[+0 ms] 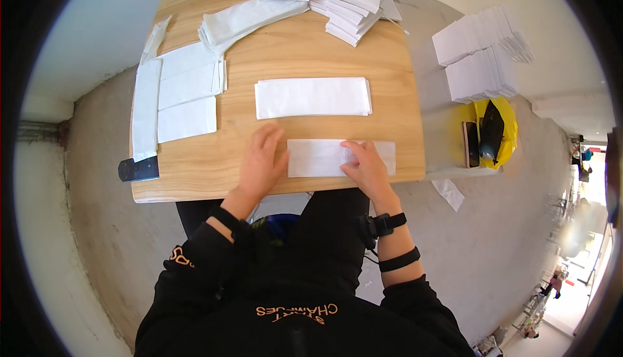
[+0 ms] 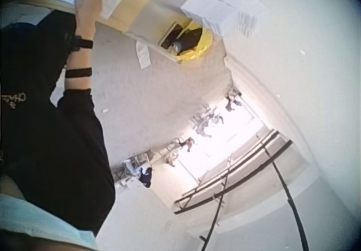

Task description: Folding white paper strips and stacking them on a wooden table.

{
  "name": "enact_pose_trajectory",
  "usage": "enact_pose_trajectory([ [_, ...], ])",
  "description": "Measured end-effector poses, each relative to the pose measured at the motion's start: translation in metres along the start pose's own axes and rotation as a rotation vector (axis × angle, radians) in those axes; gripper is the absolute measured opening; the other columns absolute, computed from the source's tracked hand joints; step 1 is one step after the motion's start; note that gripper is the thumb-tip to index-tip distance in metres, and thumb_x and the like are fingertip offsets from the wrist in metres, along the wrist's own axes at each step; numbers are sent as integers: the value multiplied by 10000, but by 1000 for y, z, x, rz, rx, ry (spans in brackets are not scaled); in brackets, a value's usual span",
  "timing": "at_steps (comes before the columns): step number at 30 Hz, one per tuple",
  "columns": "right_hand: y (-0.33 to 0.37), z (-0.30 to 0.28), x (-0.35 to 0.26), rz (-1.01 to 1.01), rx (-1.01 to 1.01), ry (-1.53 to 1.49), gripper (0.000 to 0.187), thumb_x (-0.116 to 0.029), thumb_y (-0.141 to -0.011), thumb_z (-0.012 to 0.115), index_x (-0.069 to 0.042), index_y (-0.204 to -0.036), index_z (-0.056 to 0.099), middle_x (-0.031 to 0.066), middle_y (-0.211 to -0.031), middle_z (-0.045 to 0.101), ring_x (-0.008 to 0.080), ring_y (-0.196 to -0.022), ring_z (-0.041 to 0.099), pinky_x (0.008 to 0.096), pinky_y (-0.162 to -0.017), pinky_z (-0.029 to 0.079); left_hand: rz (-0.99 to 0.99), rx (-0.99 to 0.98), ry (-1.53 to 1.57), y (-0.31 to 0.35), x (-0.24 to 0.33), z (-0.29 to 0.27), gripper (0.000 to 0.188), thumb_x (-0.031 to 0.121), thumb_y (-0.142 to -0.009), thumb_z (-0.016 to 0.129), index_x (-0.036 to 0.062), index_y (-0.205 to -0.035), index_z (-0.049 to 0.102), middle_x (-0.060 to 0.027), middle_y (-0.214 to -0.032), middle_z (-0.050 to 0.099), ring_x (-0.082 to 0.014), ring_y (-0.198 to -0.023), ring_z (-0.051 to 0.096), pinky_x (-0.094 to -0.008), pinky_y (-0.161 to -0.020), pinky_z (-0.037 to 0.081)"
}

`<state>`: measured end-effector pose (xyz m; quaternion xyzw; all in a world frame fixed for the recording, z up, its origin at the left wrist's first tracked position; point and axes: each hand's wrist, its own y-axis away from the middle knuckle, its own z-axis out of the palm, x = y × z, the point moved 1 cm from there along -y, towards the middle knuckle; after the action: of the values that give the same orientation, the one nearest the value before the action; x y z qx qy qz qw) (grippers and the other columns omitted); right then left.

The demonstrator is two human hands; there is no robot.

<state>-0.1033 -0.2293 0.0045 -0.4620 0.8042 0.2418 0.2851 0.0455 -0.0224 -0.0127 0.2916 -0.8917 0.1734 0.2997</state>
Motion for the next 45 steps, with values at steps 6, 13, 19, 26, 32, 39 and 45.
enact_pose_trajectory([
  [6, 0, -8, -5, 52, 88, -49, 384, -98, -771, 707, -102, -1147, 627, 81, -935, 560, 203, -747, 598, 332, -703, 504, 17, 287, -216, -55, -25, -20, 366, 99, -765, 680, 56, -1116, 583, -123, -1217, 541, -324, -1147, 500, -429, -960, 415],
  [13, 24, -8, -3, 66, 169, -95, 334, -107, -804, 695, -73, -1129, 621, 103, -895, 578, 216, -782, 616, 332, -702, 504, 69, 196, -234, -70, -36, -18, 82, 90, -755, 674, 95, -825, 631, -39, -918, 591, -269, -944, 565, -426, -916, 432],
  [19, 33, -3, -6, 85, 160, -154, 305, -96, -808, 686, -64, -1105, 626, 106, -894, 588, 221, -778, 618, 326, -709, 505, 97, 227, -265, -73, -39, -23, 50, 91, -761, 653, 98, -794, 617, -37, -877, 598, -257, -900, 581, -471, -1023, 390],
  [26, 24, 10, -23, 32, 166, -205, 290, -76, -809, 678, -64, -1094, 625, 97, -884, 580, 209, -777, 621, 317, -705, 502, 80, 283, -260, -33, -38, -58, 98, 59, -735, 640, 86, -814, 588, -59, -821, 600, -275, -870, 593, -477, -1032, 384],
  [32, 1, 33, -36, -5, 221, -231, 347, -56, -779, 684, -68, -1116, 603, 107, -1001, 555, 227, -885, 605, 347, -747, 496, -73, 208, -219, 41, -51, -84, 100, 40, -783, 623, 61, -865, 571, -86, -852, 621, -307, -882, 596, -487, -1023, 384],
  [39, -57, 68, -72, -203, 372, 124, 469, -4, -664, 716, -83, -1114, 611, 111, -1069, 512, 296, -1020, 535, 393, -779, 479, -165, 276, -174, 79, -48, -102, 79, 42, -796, 622, 52, -846, 562, -96, -828, 616, -311, -853, 596, -478, -1036, 370],
  [45, -76, 73, -77, -354, 269, 180, 464, -21, -640, 734, -83, -1088, 630, 116, -1050, 515, 280, -982, 543, 396, -803, 458, -276, 335, -68, 92, -62, -108, 73, 54, -812, 625, 35, -875, 593, -103, -855, 635, -292, -838, 611, -410, -937, 445],
])
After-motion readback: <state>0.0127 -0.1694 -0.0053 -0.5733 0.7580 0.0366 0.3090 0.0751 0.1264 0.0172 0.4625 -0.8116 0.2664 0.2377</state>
